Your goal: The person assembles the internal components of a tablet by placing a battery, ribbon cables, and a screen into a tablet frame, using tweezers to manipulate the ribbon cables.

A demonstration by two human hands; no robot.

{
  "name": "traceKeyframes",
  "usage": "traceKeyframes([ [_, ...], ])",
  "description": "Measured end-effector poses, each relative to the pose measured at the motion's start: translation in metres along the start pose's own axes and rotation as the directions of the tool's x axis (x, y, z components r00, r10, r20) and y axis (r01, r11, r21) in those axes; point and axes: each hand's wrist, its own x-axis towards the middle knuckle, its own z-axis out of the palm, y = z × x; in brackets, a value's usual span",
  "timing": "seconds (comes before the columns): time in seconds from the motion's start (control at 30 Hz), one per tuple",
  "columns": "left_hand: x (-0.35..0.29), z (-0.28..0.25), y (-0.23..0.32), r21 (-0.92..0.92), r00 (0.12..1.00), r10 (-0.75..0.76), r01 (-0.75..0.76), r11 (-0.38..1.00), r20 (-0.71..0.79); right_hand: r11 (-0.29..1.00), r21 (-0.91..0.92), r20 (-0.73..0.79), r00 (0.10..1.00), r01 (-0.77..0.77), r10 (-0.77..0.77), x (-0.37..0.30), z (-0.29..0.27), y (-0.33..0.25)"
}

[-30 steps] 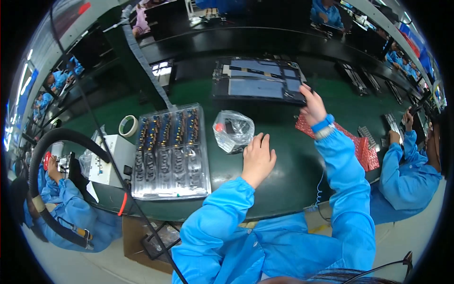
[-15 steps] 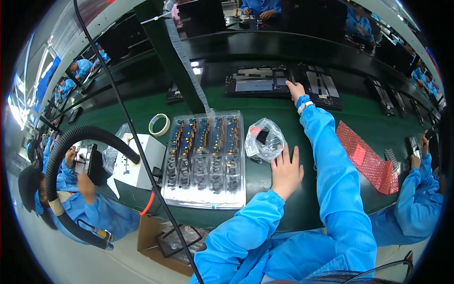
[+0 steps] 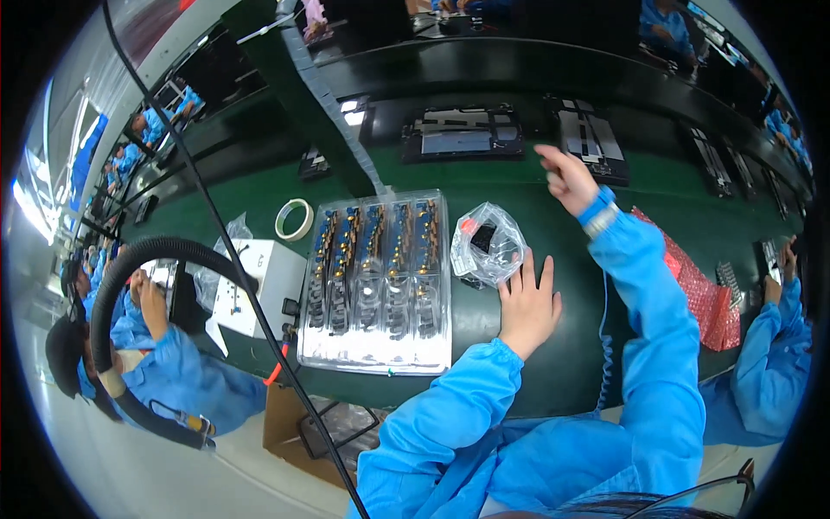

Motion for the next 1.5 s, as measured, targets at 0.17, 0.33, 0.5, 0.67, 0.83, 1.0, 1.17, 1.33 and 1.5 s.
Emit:
traceKeyframes([
  [0.17, -0.005, -0.002, -0.006, 0.009, 1.0, -0.002, 0.002, 1.0, 0.0, 0.998, -0.056, 0.058, 0.998, 0.022, -0.019, -0.095, -0.039, 0.011],
  [0.33, 0.005, 0.004, 0.004, -0.382, 0.999, 0.046, -0.032, 0.924, 0.027, 0.661, -0.71, -0.001, 0.938, 0.243, -0.346, -0.123, -0.135, 0.035],
  [0.5, 0.05, 0.037, 0.016, -0.949, 0.945, -0.112, 0.297, -0.102, 0.308, 0.093, -0.955, 0.196, 0.836, 0.281, -0.513, -0.144, -0.165, 0.022],
  [0.67, 0.129, 0.082, 0.029, -0.654, 0.852, -0.109, 0.305, -0.692, 0.513, 0.088, -0.929, 0.243, 0.77, 0.36, -0.59, -0.141, -0.179, 0.014],
  [0.83, 0.174, 0.108, 0.052, -0.699, 0.826, -0.312, 0.133, -0.702, 0.47, 0.251, -0.861, 0.222, 0.771, 0.443, -0.597, -0.157, -0.165, 0.019],
  [1.0, 0.199, 0.136, 0.048, -0.69, 0.848, -0.347, 0.031, -0.723, 0.401, 0.223, -0.848, 0.246, 0.73, 0.481, -0.638, -0.159, -0.163, 0.011],
  [1.17, 0.219, 0.14, 0.053, -0.767, 0.842, -0.407, 0.013, -0.641, 0.354, 0.248, -0.857, 0.213, 0.749, 0.452, -0.628, -0.157, -0.17, 0.009],
  [1.33, 0.247, 0.144, 0.038, -0.794, 0.761, -0.484, 0.066, -0.605, 0.432, 0.193, -0.84, 0.27, 0.699, 0.507, -0.662, -0.157, -0.168, 0.006],
  [1.5, 0.263, 0.137, 0.038, -0.977, 0.87, -0.489, -0.049, -0.21, 0.062, 0.184, -0.852, 0.262, 0.702, 0.491, -0.663, -0.158, -0.167, 0.008],
])
